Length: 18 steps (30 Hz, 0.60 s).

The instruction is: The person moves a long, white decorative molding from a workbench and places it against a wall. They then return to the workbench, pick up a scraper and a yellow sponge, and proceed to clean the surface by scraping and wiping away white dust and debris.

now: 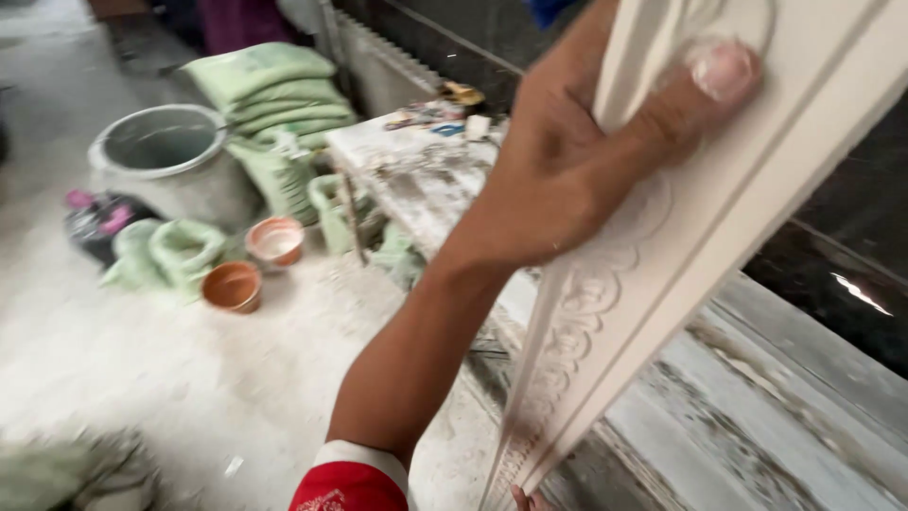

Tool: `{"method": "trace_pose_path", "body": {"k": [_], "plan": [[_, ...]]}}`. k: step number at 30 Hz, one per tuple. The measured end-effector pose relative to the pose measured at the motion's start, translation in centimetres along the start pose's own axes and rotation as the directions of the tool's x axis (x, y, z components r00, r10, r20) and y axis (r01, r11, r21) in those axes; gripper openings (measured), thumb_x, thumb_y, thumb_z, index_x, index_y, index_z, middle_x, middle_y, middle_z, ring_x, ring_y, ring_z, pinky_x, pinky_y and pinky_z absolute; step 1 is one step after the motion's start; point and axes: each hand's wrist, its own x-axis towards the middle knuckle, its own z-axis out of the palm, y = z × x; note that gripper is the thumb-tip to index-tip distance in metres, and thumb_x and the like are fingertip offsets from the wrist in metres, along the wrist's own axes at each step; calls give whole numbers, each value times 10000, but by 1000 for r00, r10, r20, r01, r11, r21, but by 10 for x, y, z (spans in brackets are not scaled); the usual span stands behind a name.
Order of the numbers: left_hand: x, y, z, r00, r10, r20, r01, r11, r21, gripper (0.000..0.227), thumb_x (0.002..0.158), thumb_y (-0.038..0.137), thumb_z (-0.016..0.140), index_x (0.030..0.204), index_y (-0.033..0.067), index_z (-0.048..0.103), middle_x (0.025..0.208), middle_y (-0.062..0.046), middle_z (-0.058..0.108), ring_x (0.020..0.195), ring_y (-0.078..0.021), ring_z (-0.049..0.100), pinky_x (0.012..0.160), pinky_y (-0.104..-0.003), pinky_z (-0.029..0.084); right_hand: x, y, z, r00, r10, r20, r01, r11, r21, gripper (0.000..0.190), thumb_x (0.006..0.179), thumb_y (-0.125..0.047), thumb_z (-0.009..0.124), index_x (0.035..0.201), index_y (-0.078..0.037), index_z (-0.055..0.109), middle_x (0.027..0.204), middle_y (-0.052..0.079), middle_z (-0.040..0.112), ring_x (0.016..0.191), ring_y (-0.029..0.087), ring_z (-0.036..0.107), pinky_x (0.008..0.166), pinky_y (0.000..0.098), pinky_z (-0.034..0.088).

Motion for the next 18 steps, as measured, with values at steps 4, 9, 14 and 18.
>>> {"method": "trace_pose_path", "body": {"k": [4, 9, 14, 18], "plan": [[2, 62, -55, 996, 83, 27, -87, 970, 228, 267, 1171, 298, 618, 1325, 81, 634, 964, -80, 801, 731, -125, 835, 734, -316, 673, 68, -17, 46, 991, -53, 121, 55, 998, -11, 396, 857, -381, 768, 1110, -78, 791, 757, 146, 801, 676, 181, 768, 646, 314, 561], [-10, 140, -139, 975, 174, -139, -59, 804, 591, 275, 1168, 234, 624, 1129, -16, 731, 865, -38, 747, 737, -84, 728, 599, -271, 585, 119, -150, 92, 934, -45, 356, 27, 998, 56, 347, 925, -268, 724, 1191, -47, 745, 724, 153, 776, 667, 112, 649, 634, 285, 516], [-34, 212, -235, 949, 252, -190, -31, 673, 739, 299, 1179, 219, 629, 1082, -45, 730, 838, -12, 714, 716, -54, 674, 592, -242, 540, 186, -189, 199, 848, -305, 434, 277, 952, 129, 353, 922, -260, 723, 1200, -44, 732, 770, 127, 795, 731, 111, 712, 662, 293, 542], [-52, 256, -319, 924, 281, -261, 45, 597, 801, 281, 1162, 189, 622, 1049, -43, 733, 807, 7, 680, 686, -37, 588, 576, -233, 469, 222, -278, 273, 798, -190, 572, 256, 966, -38, 351, 926, -283, 713, 1198, -66, 752, 758, 163, 783, 689, 167, 709, 662, 346, 553]]}}
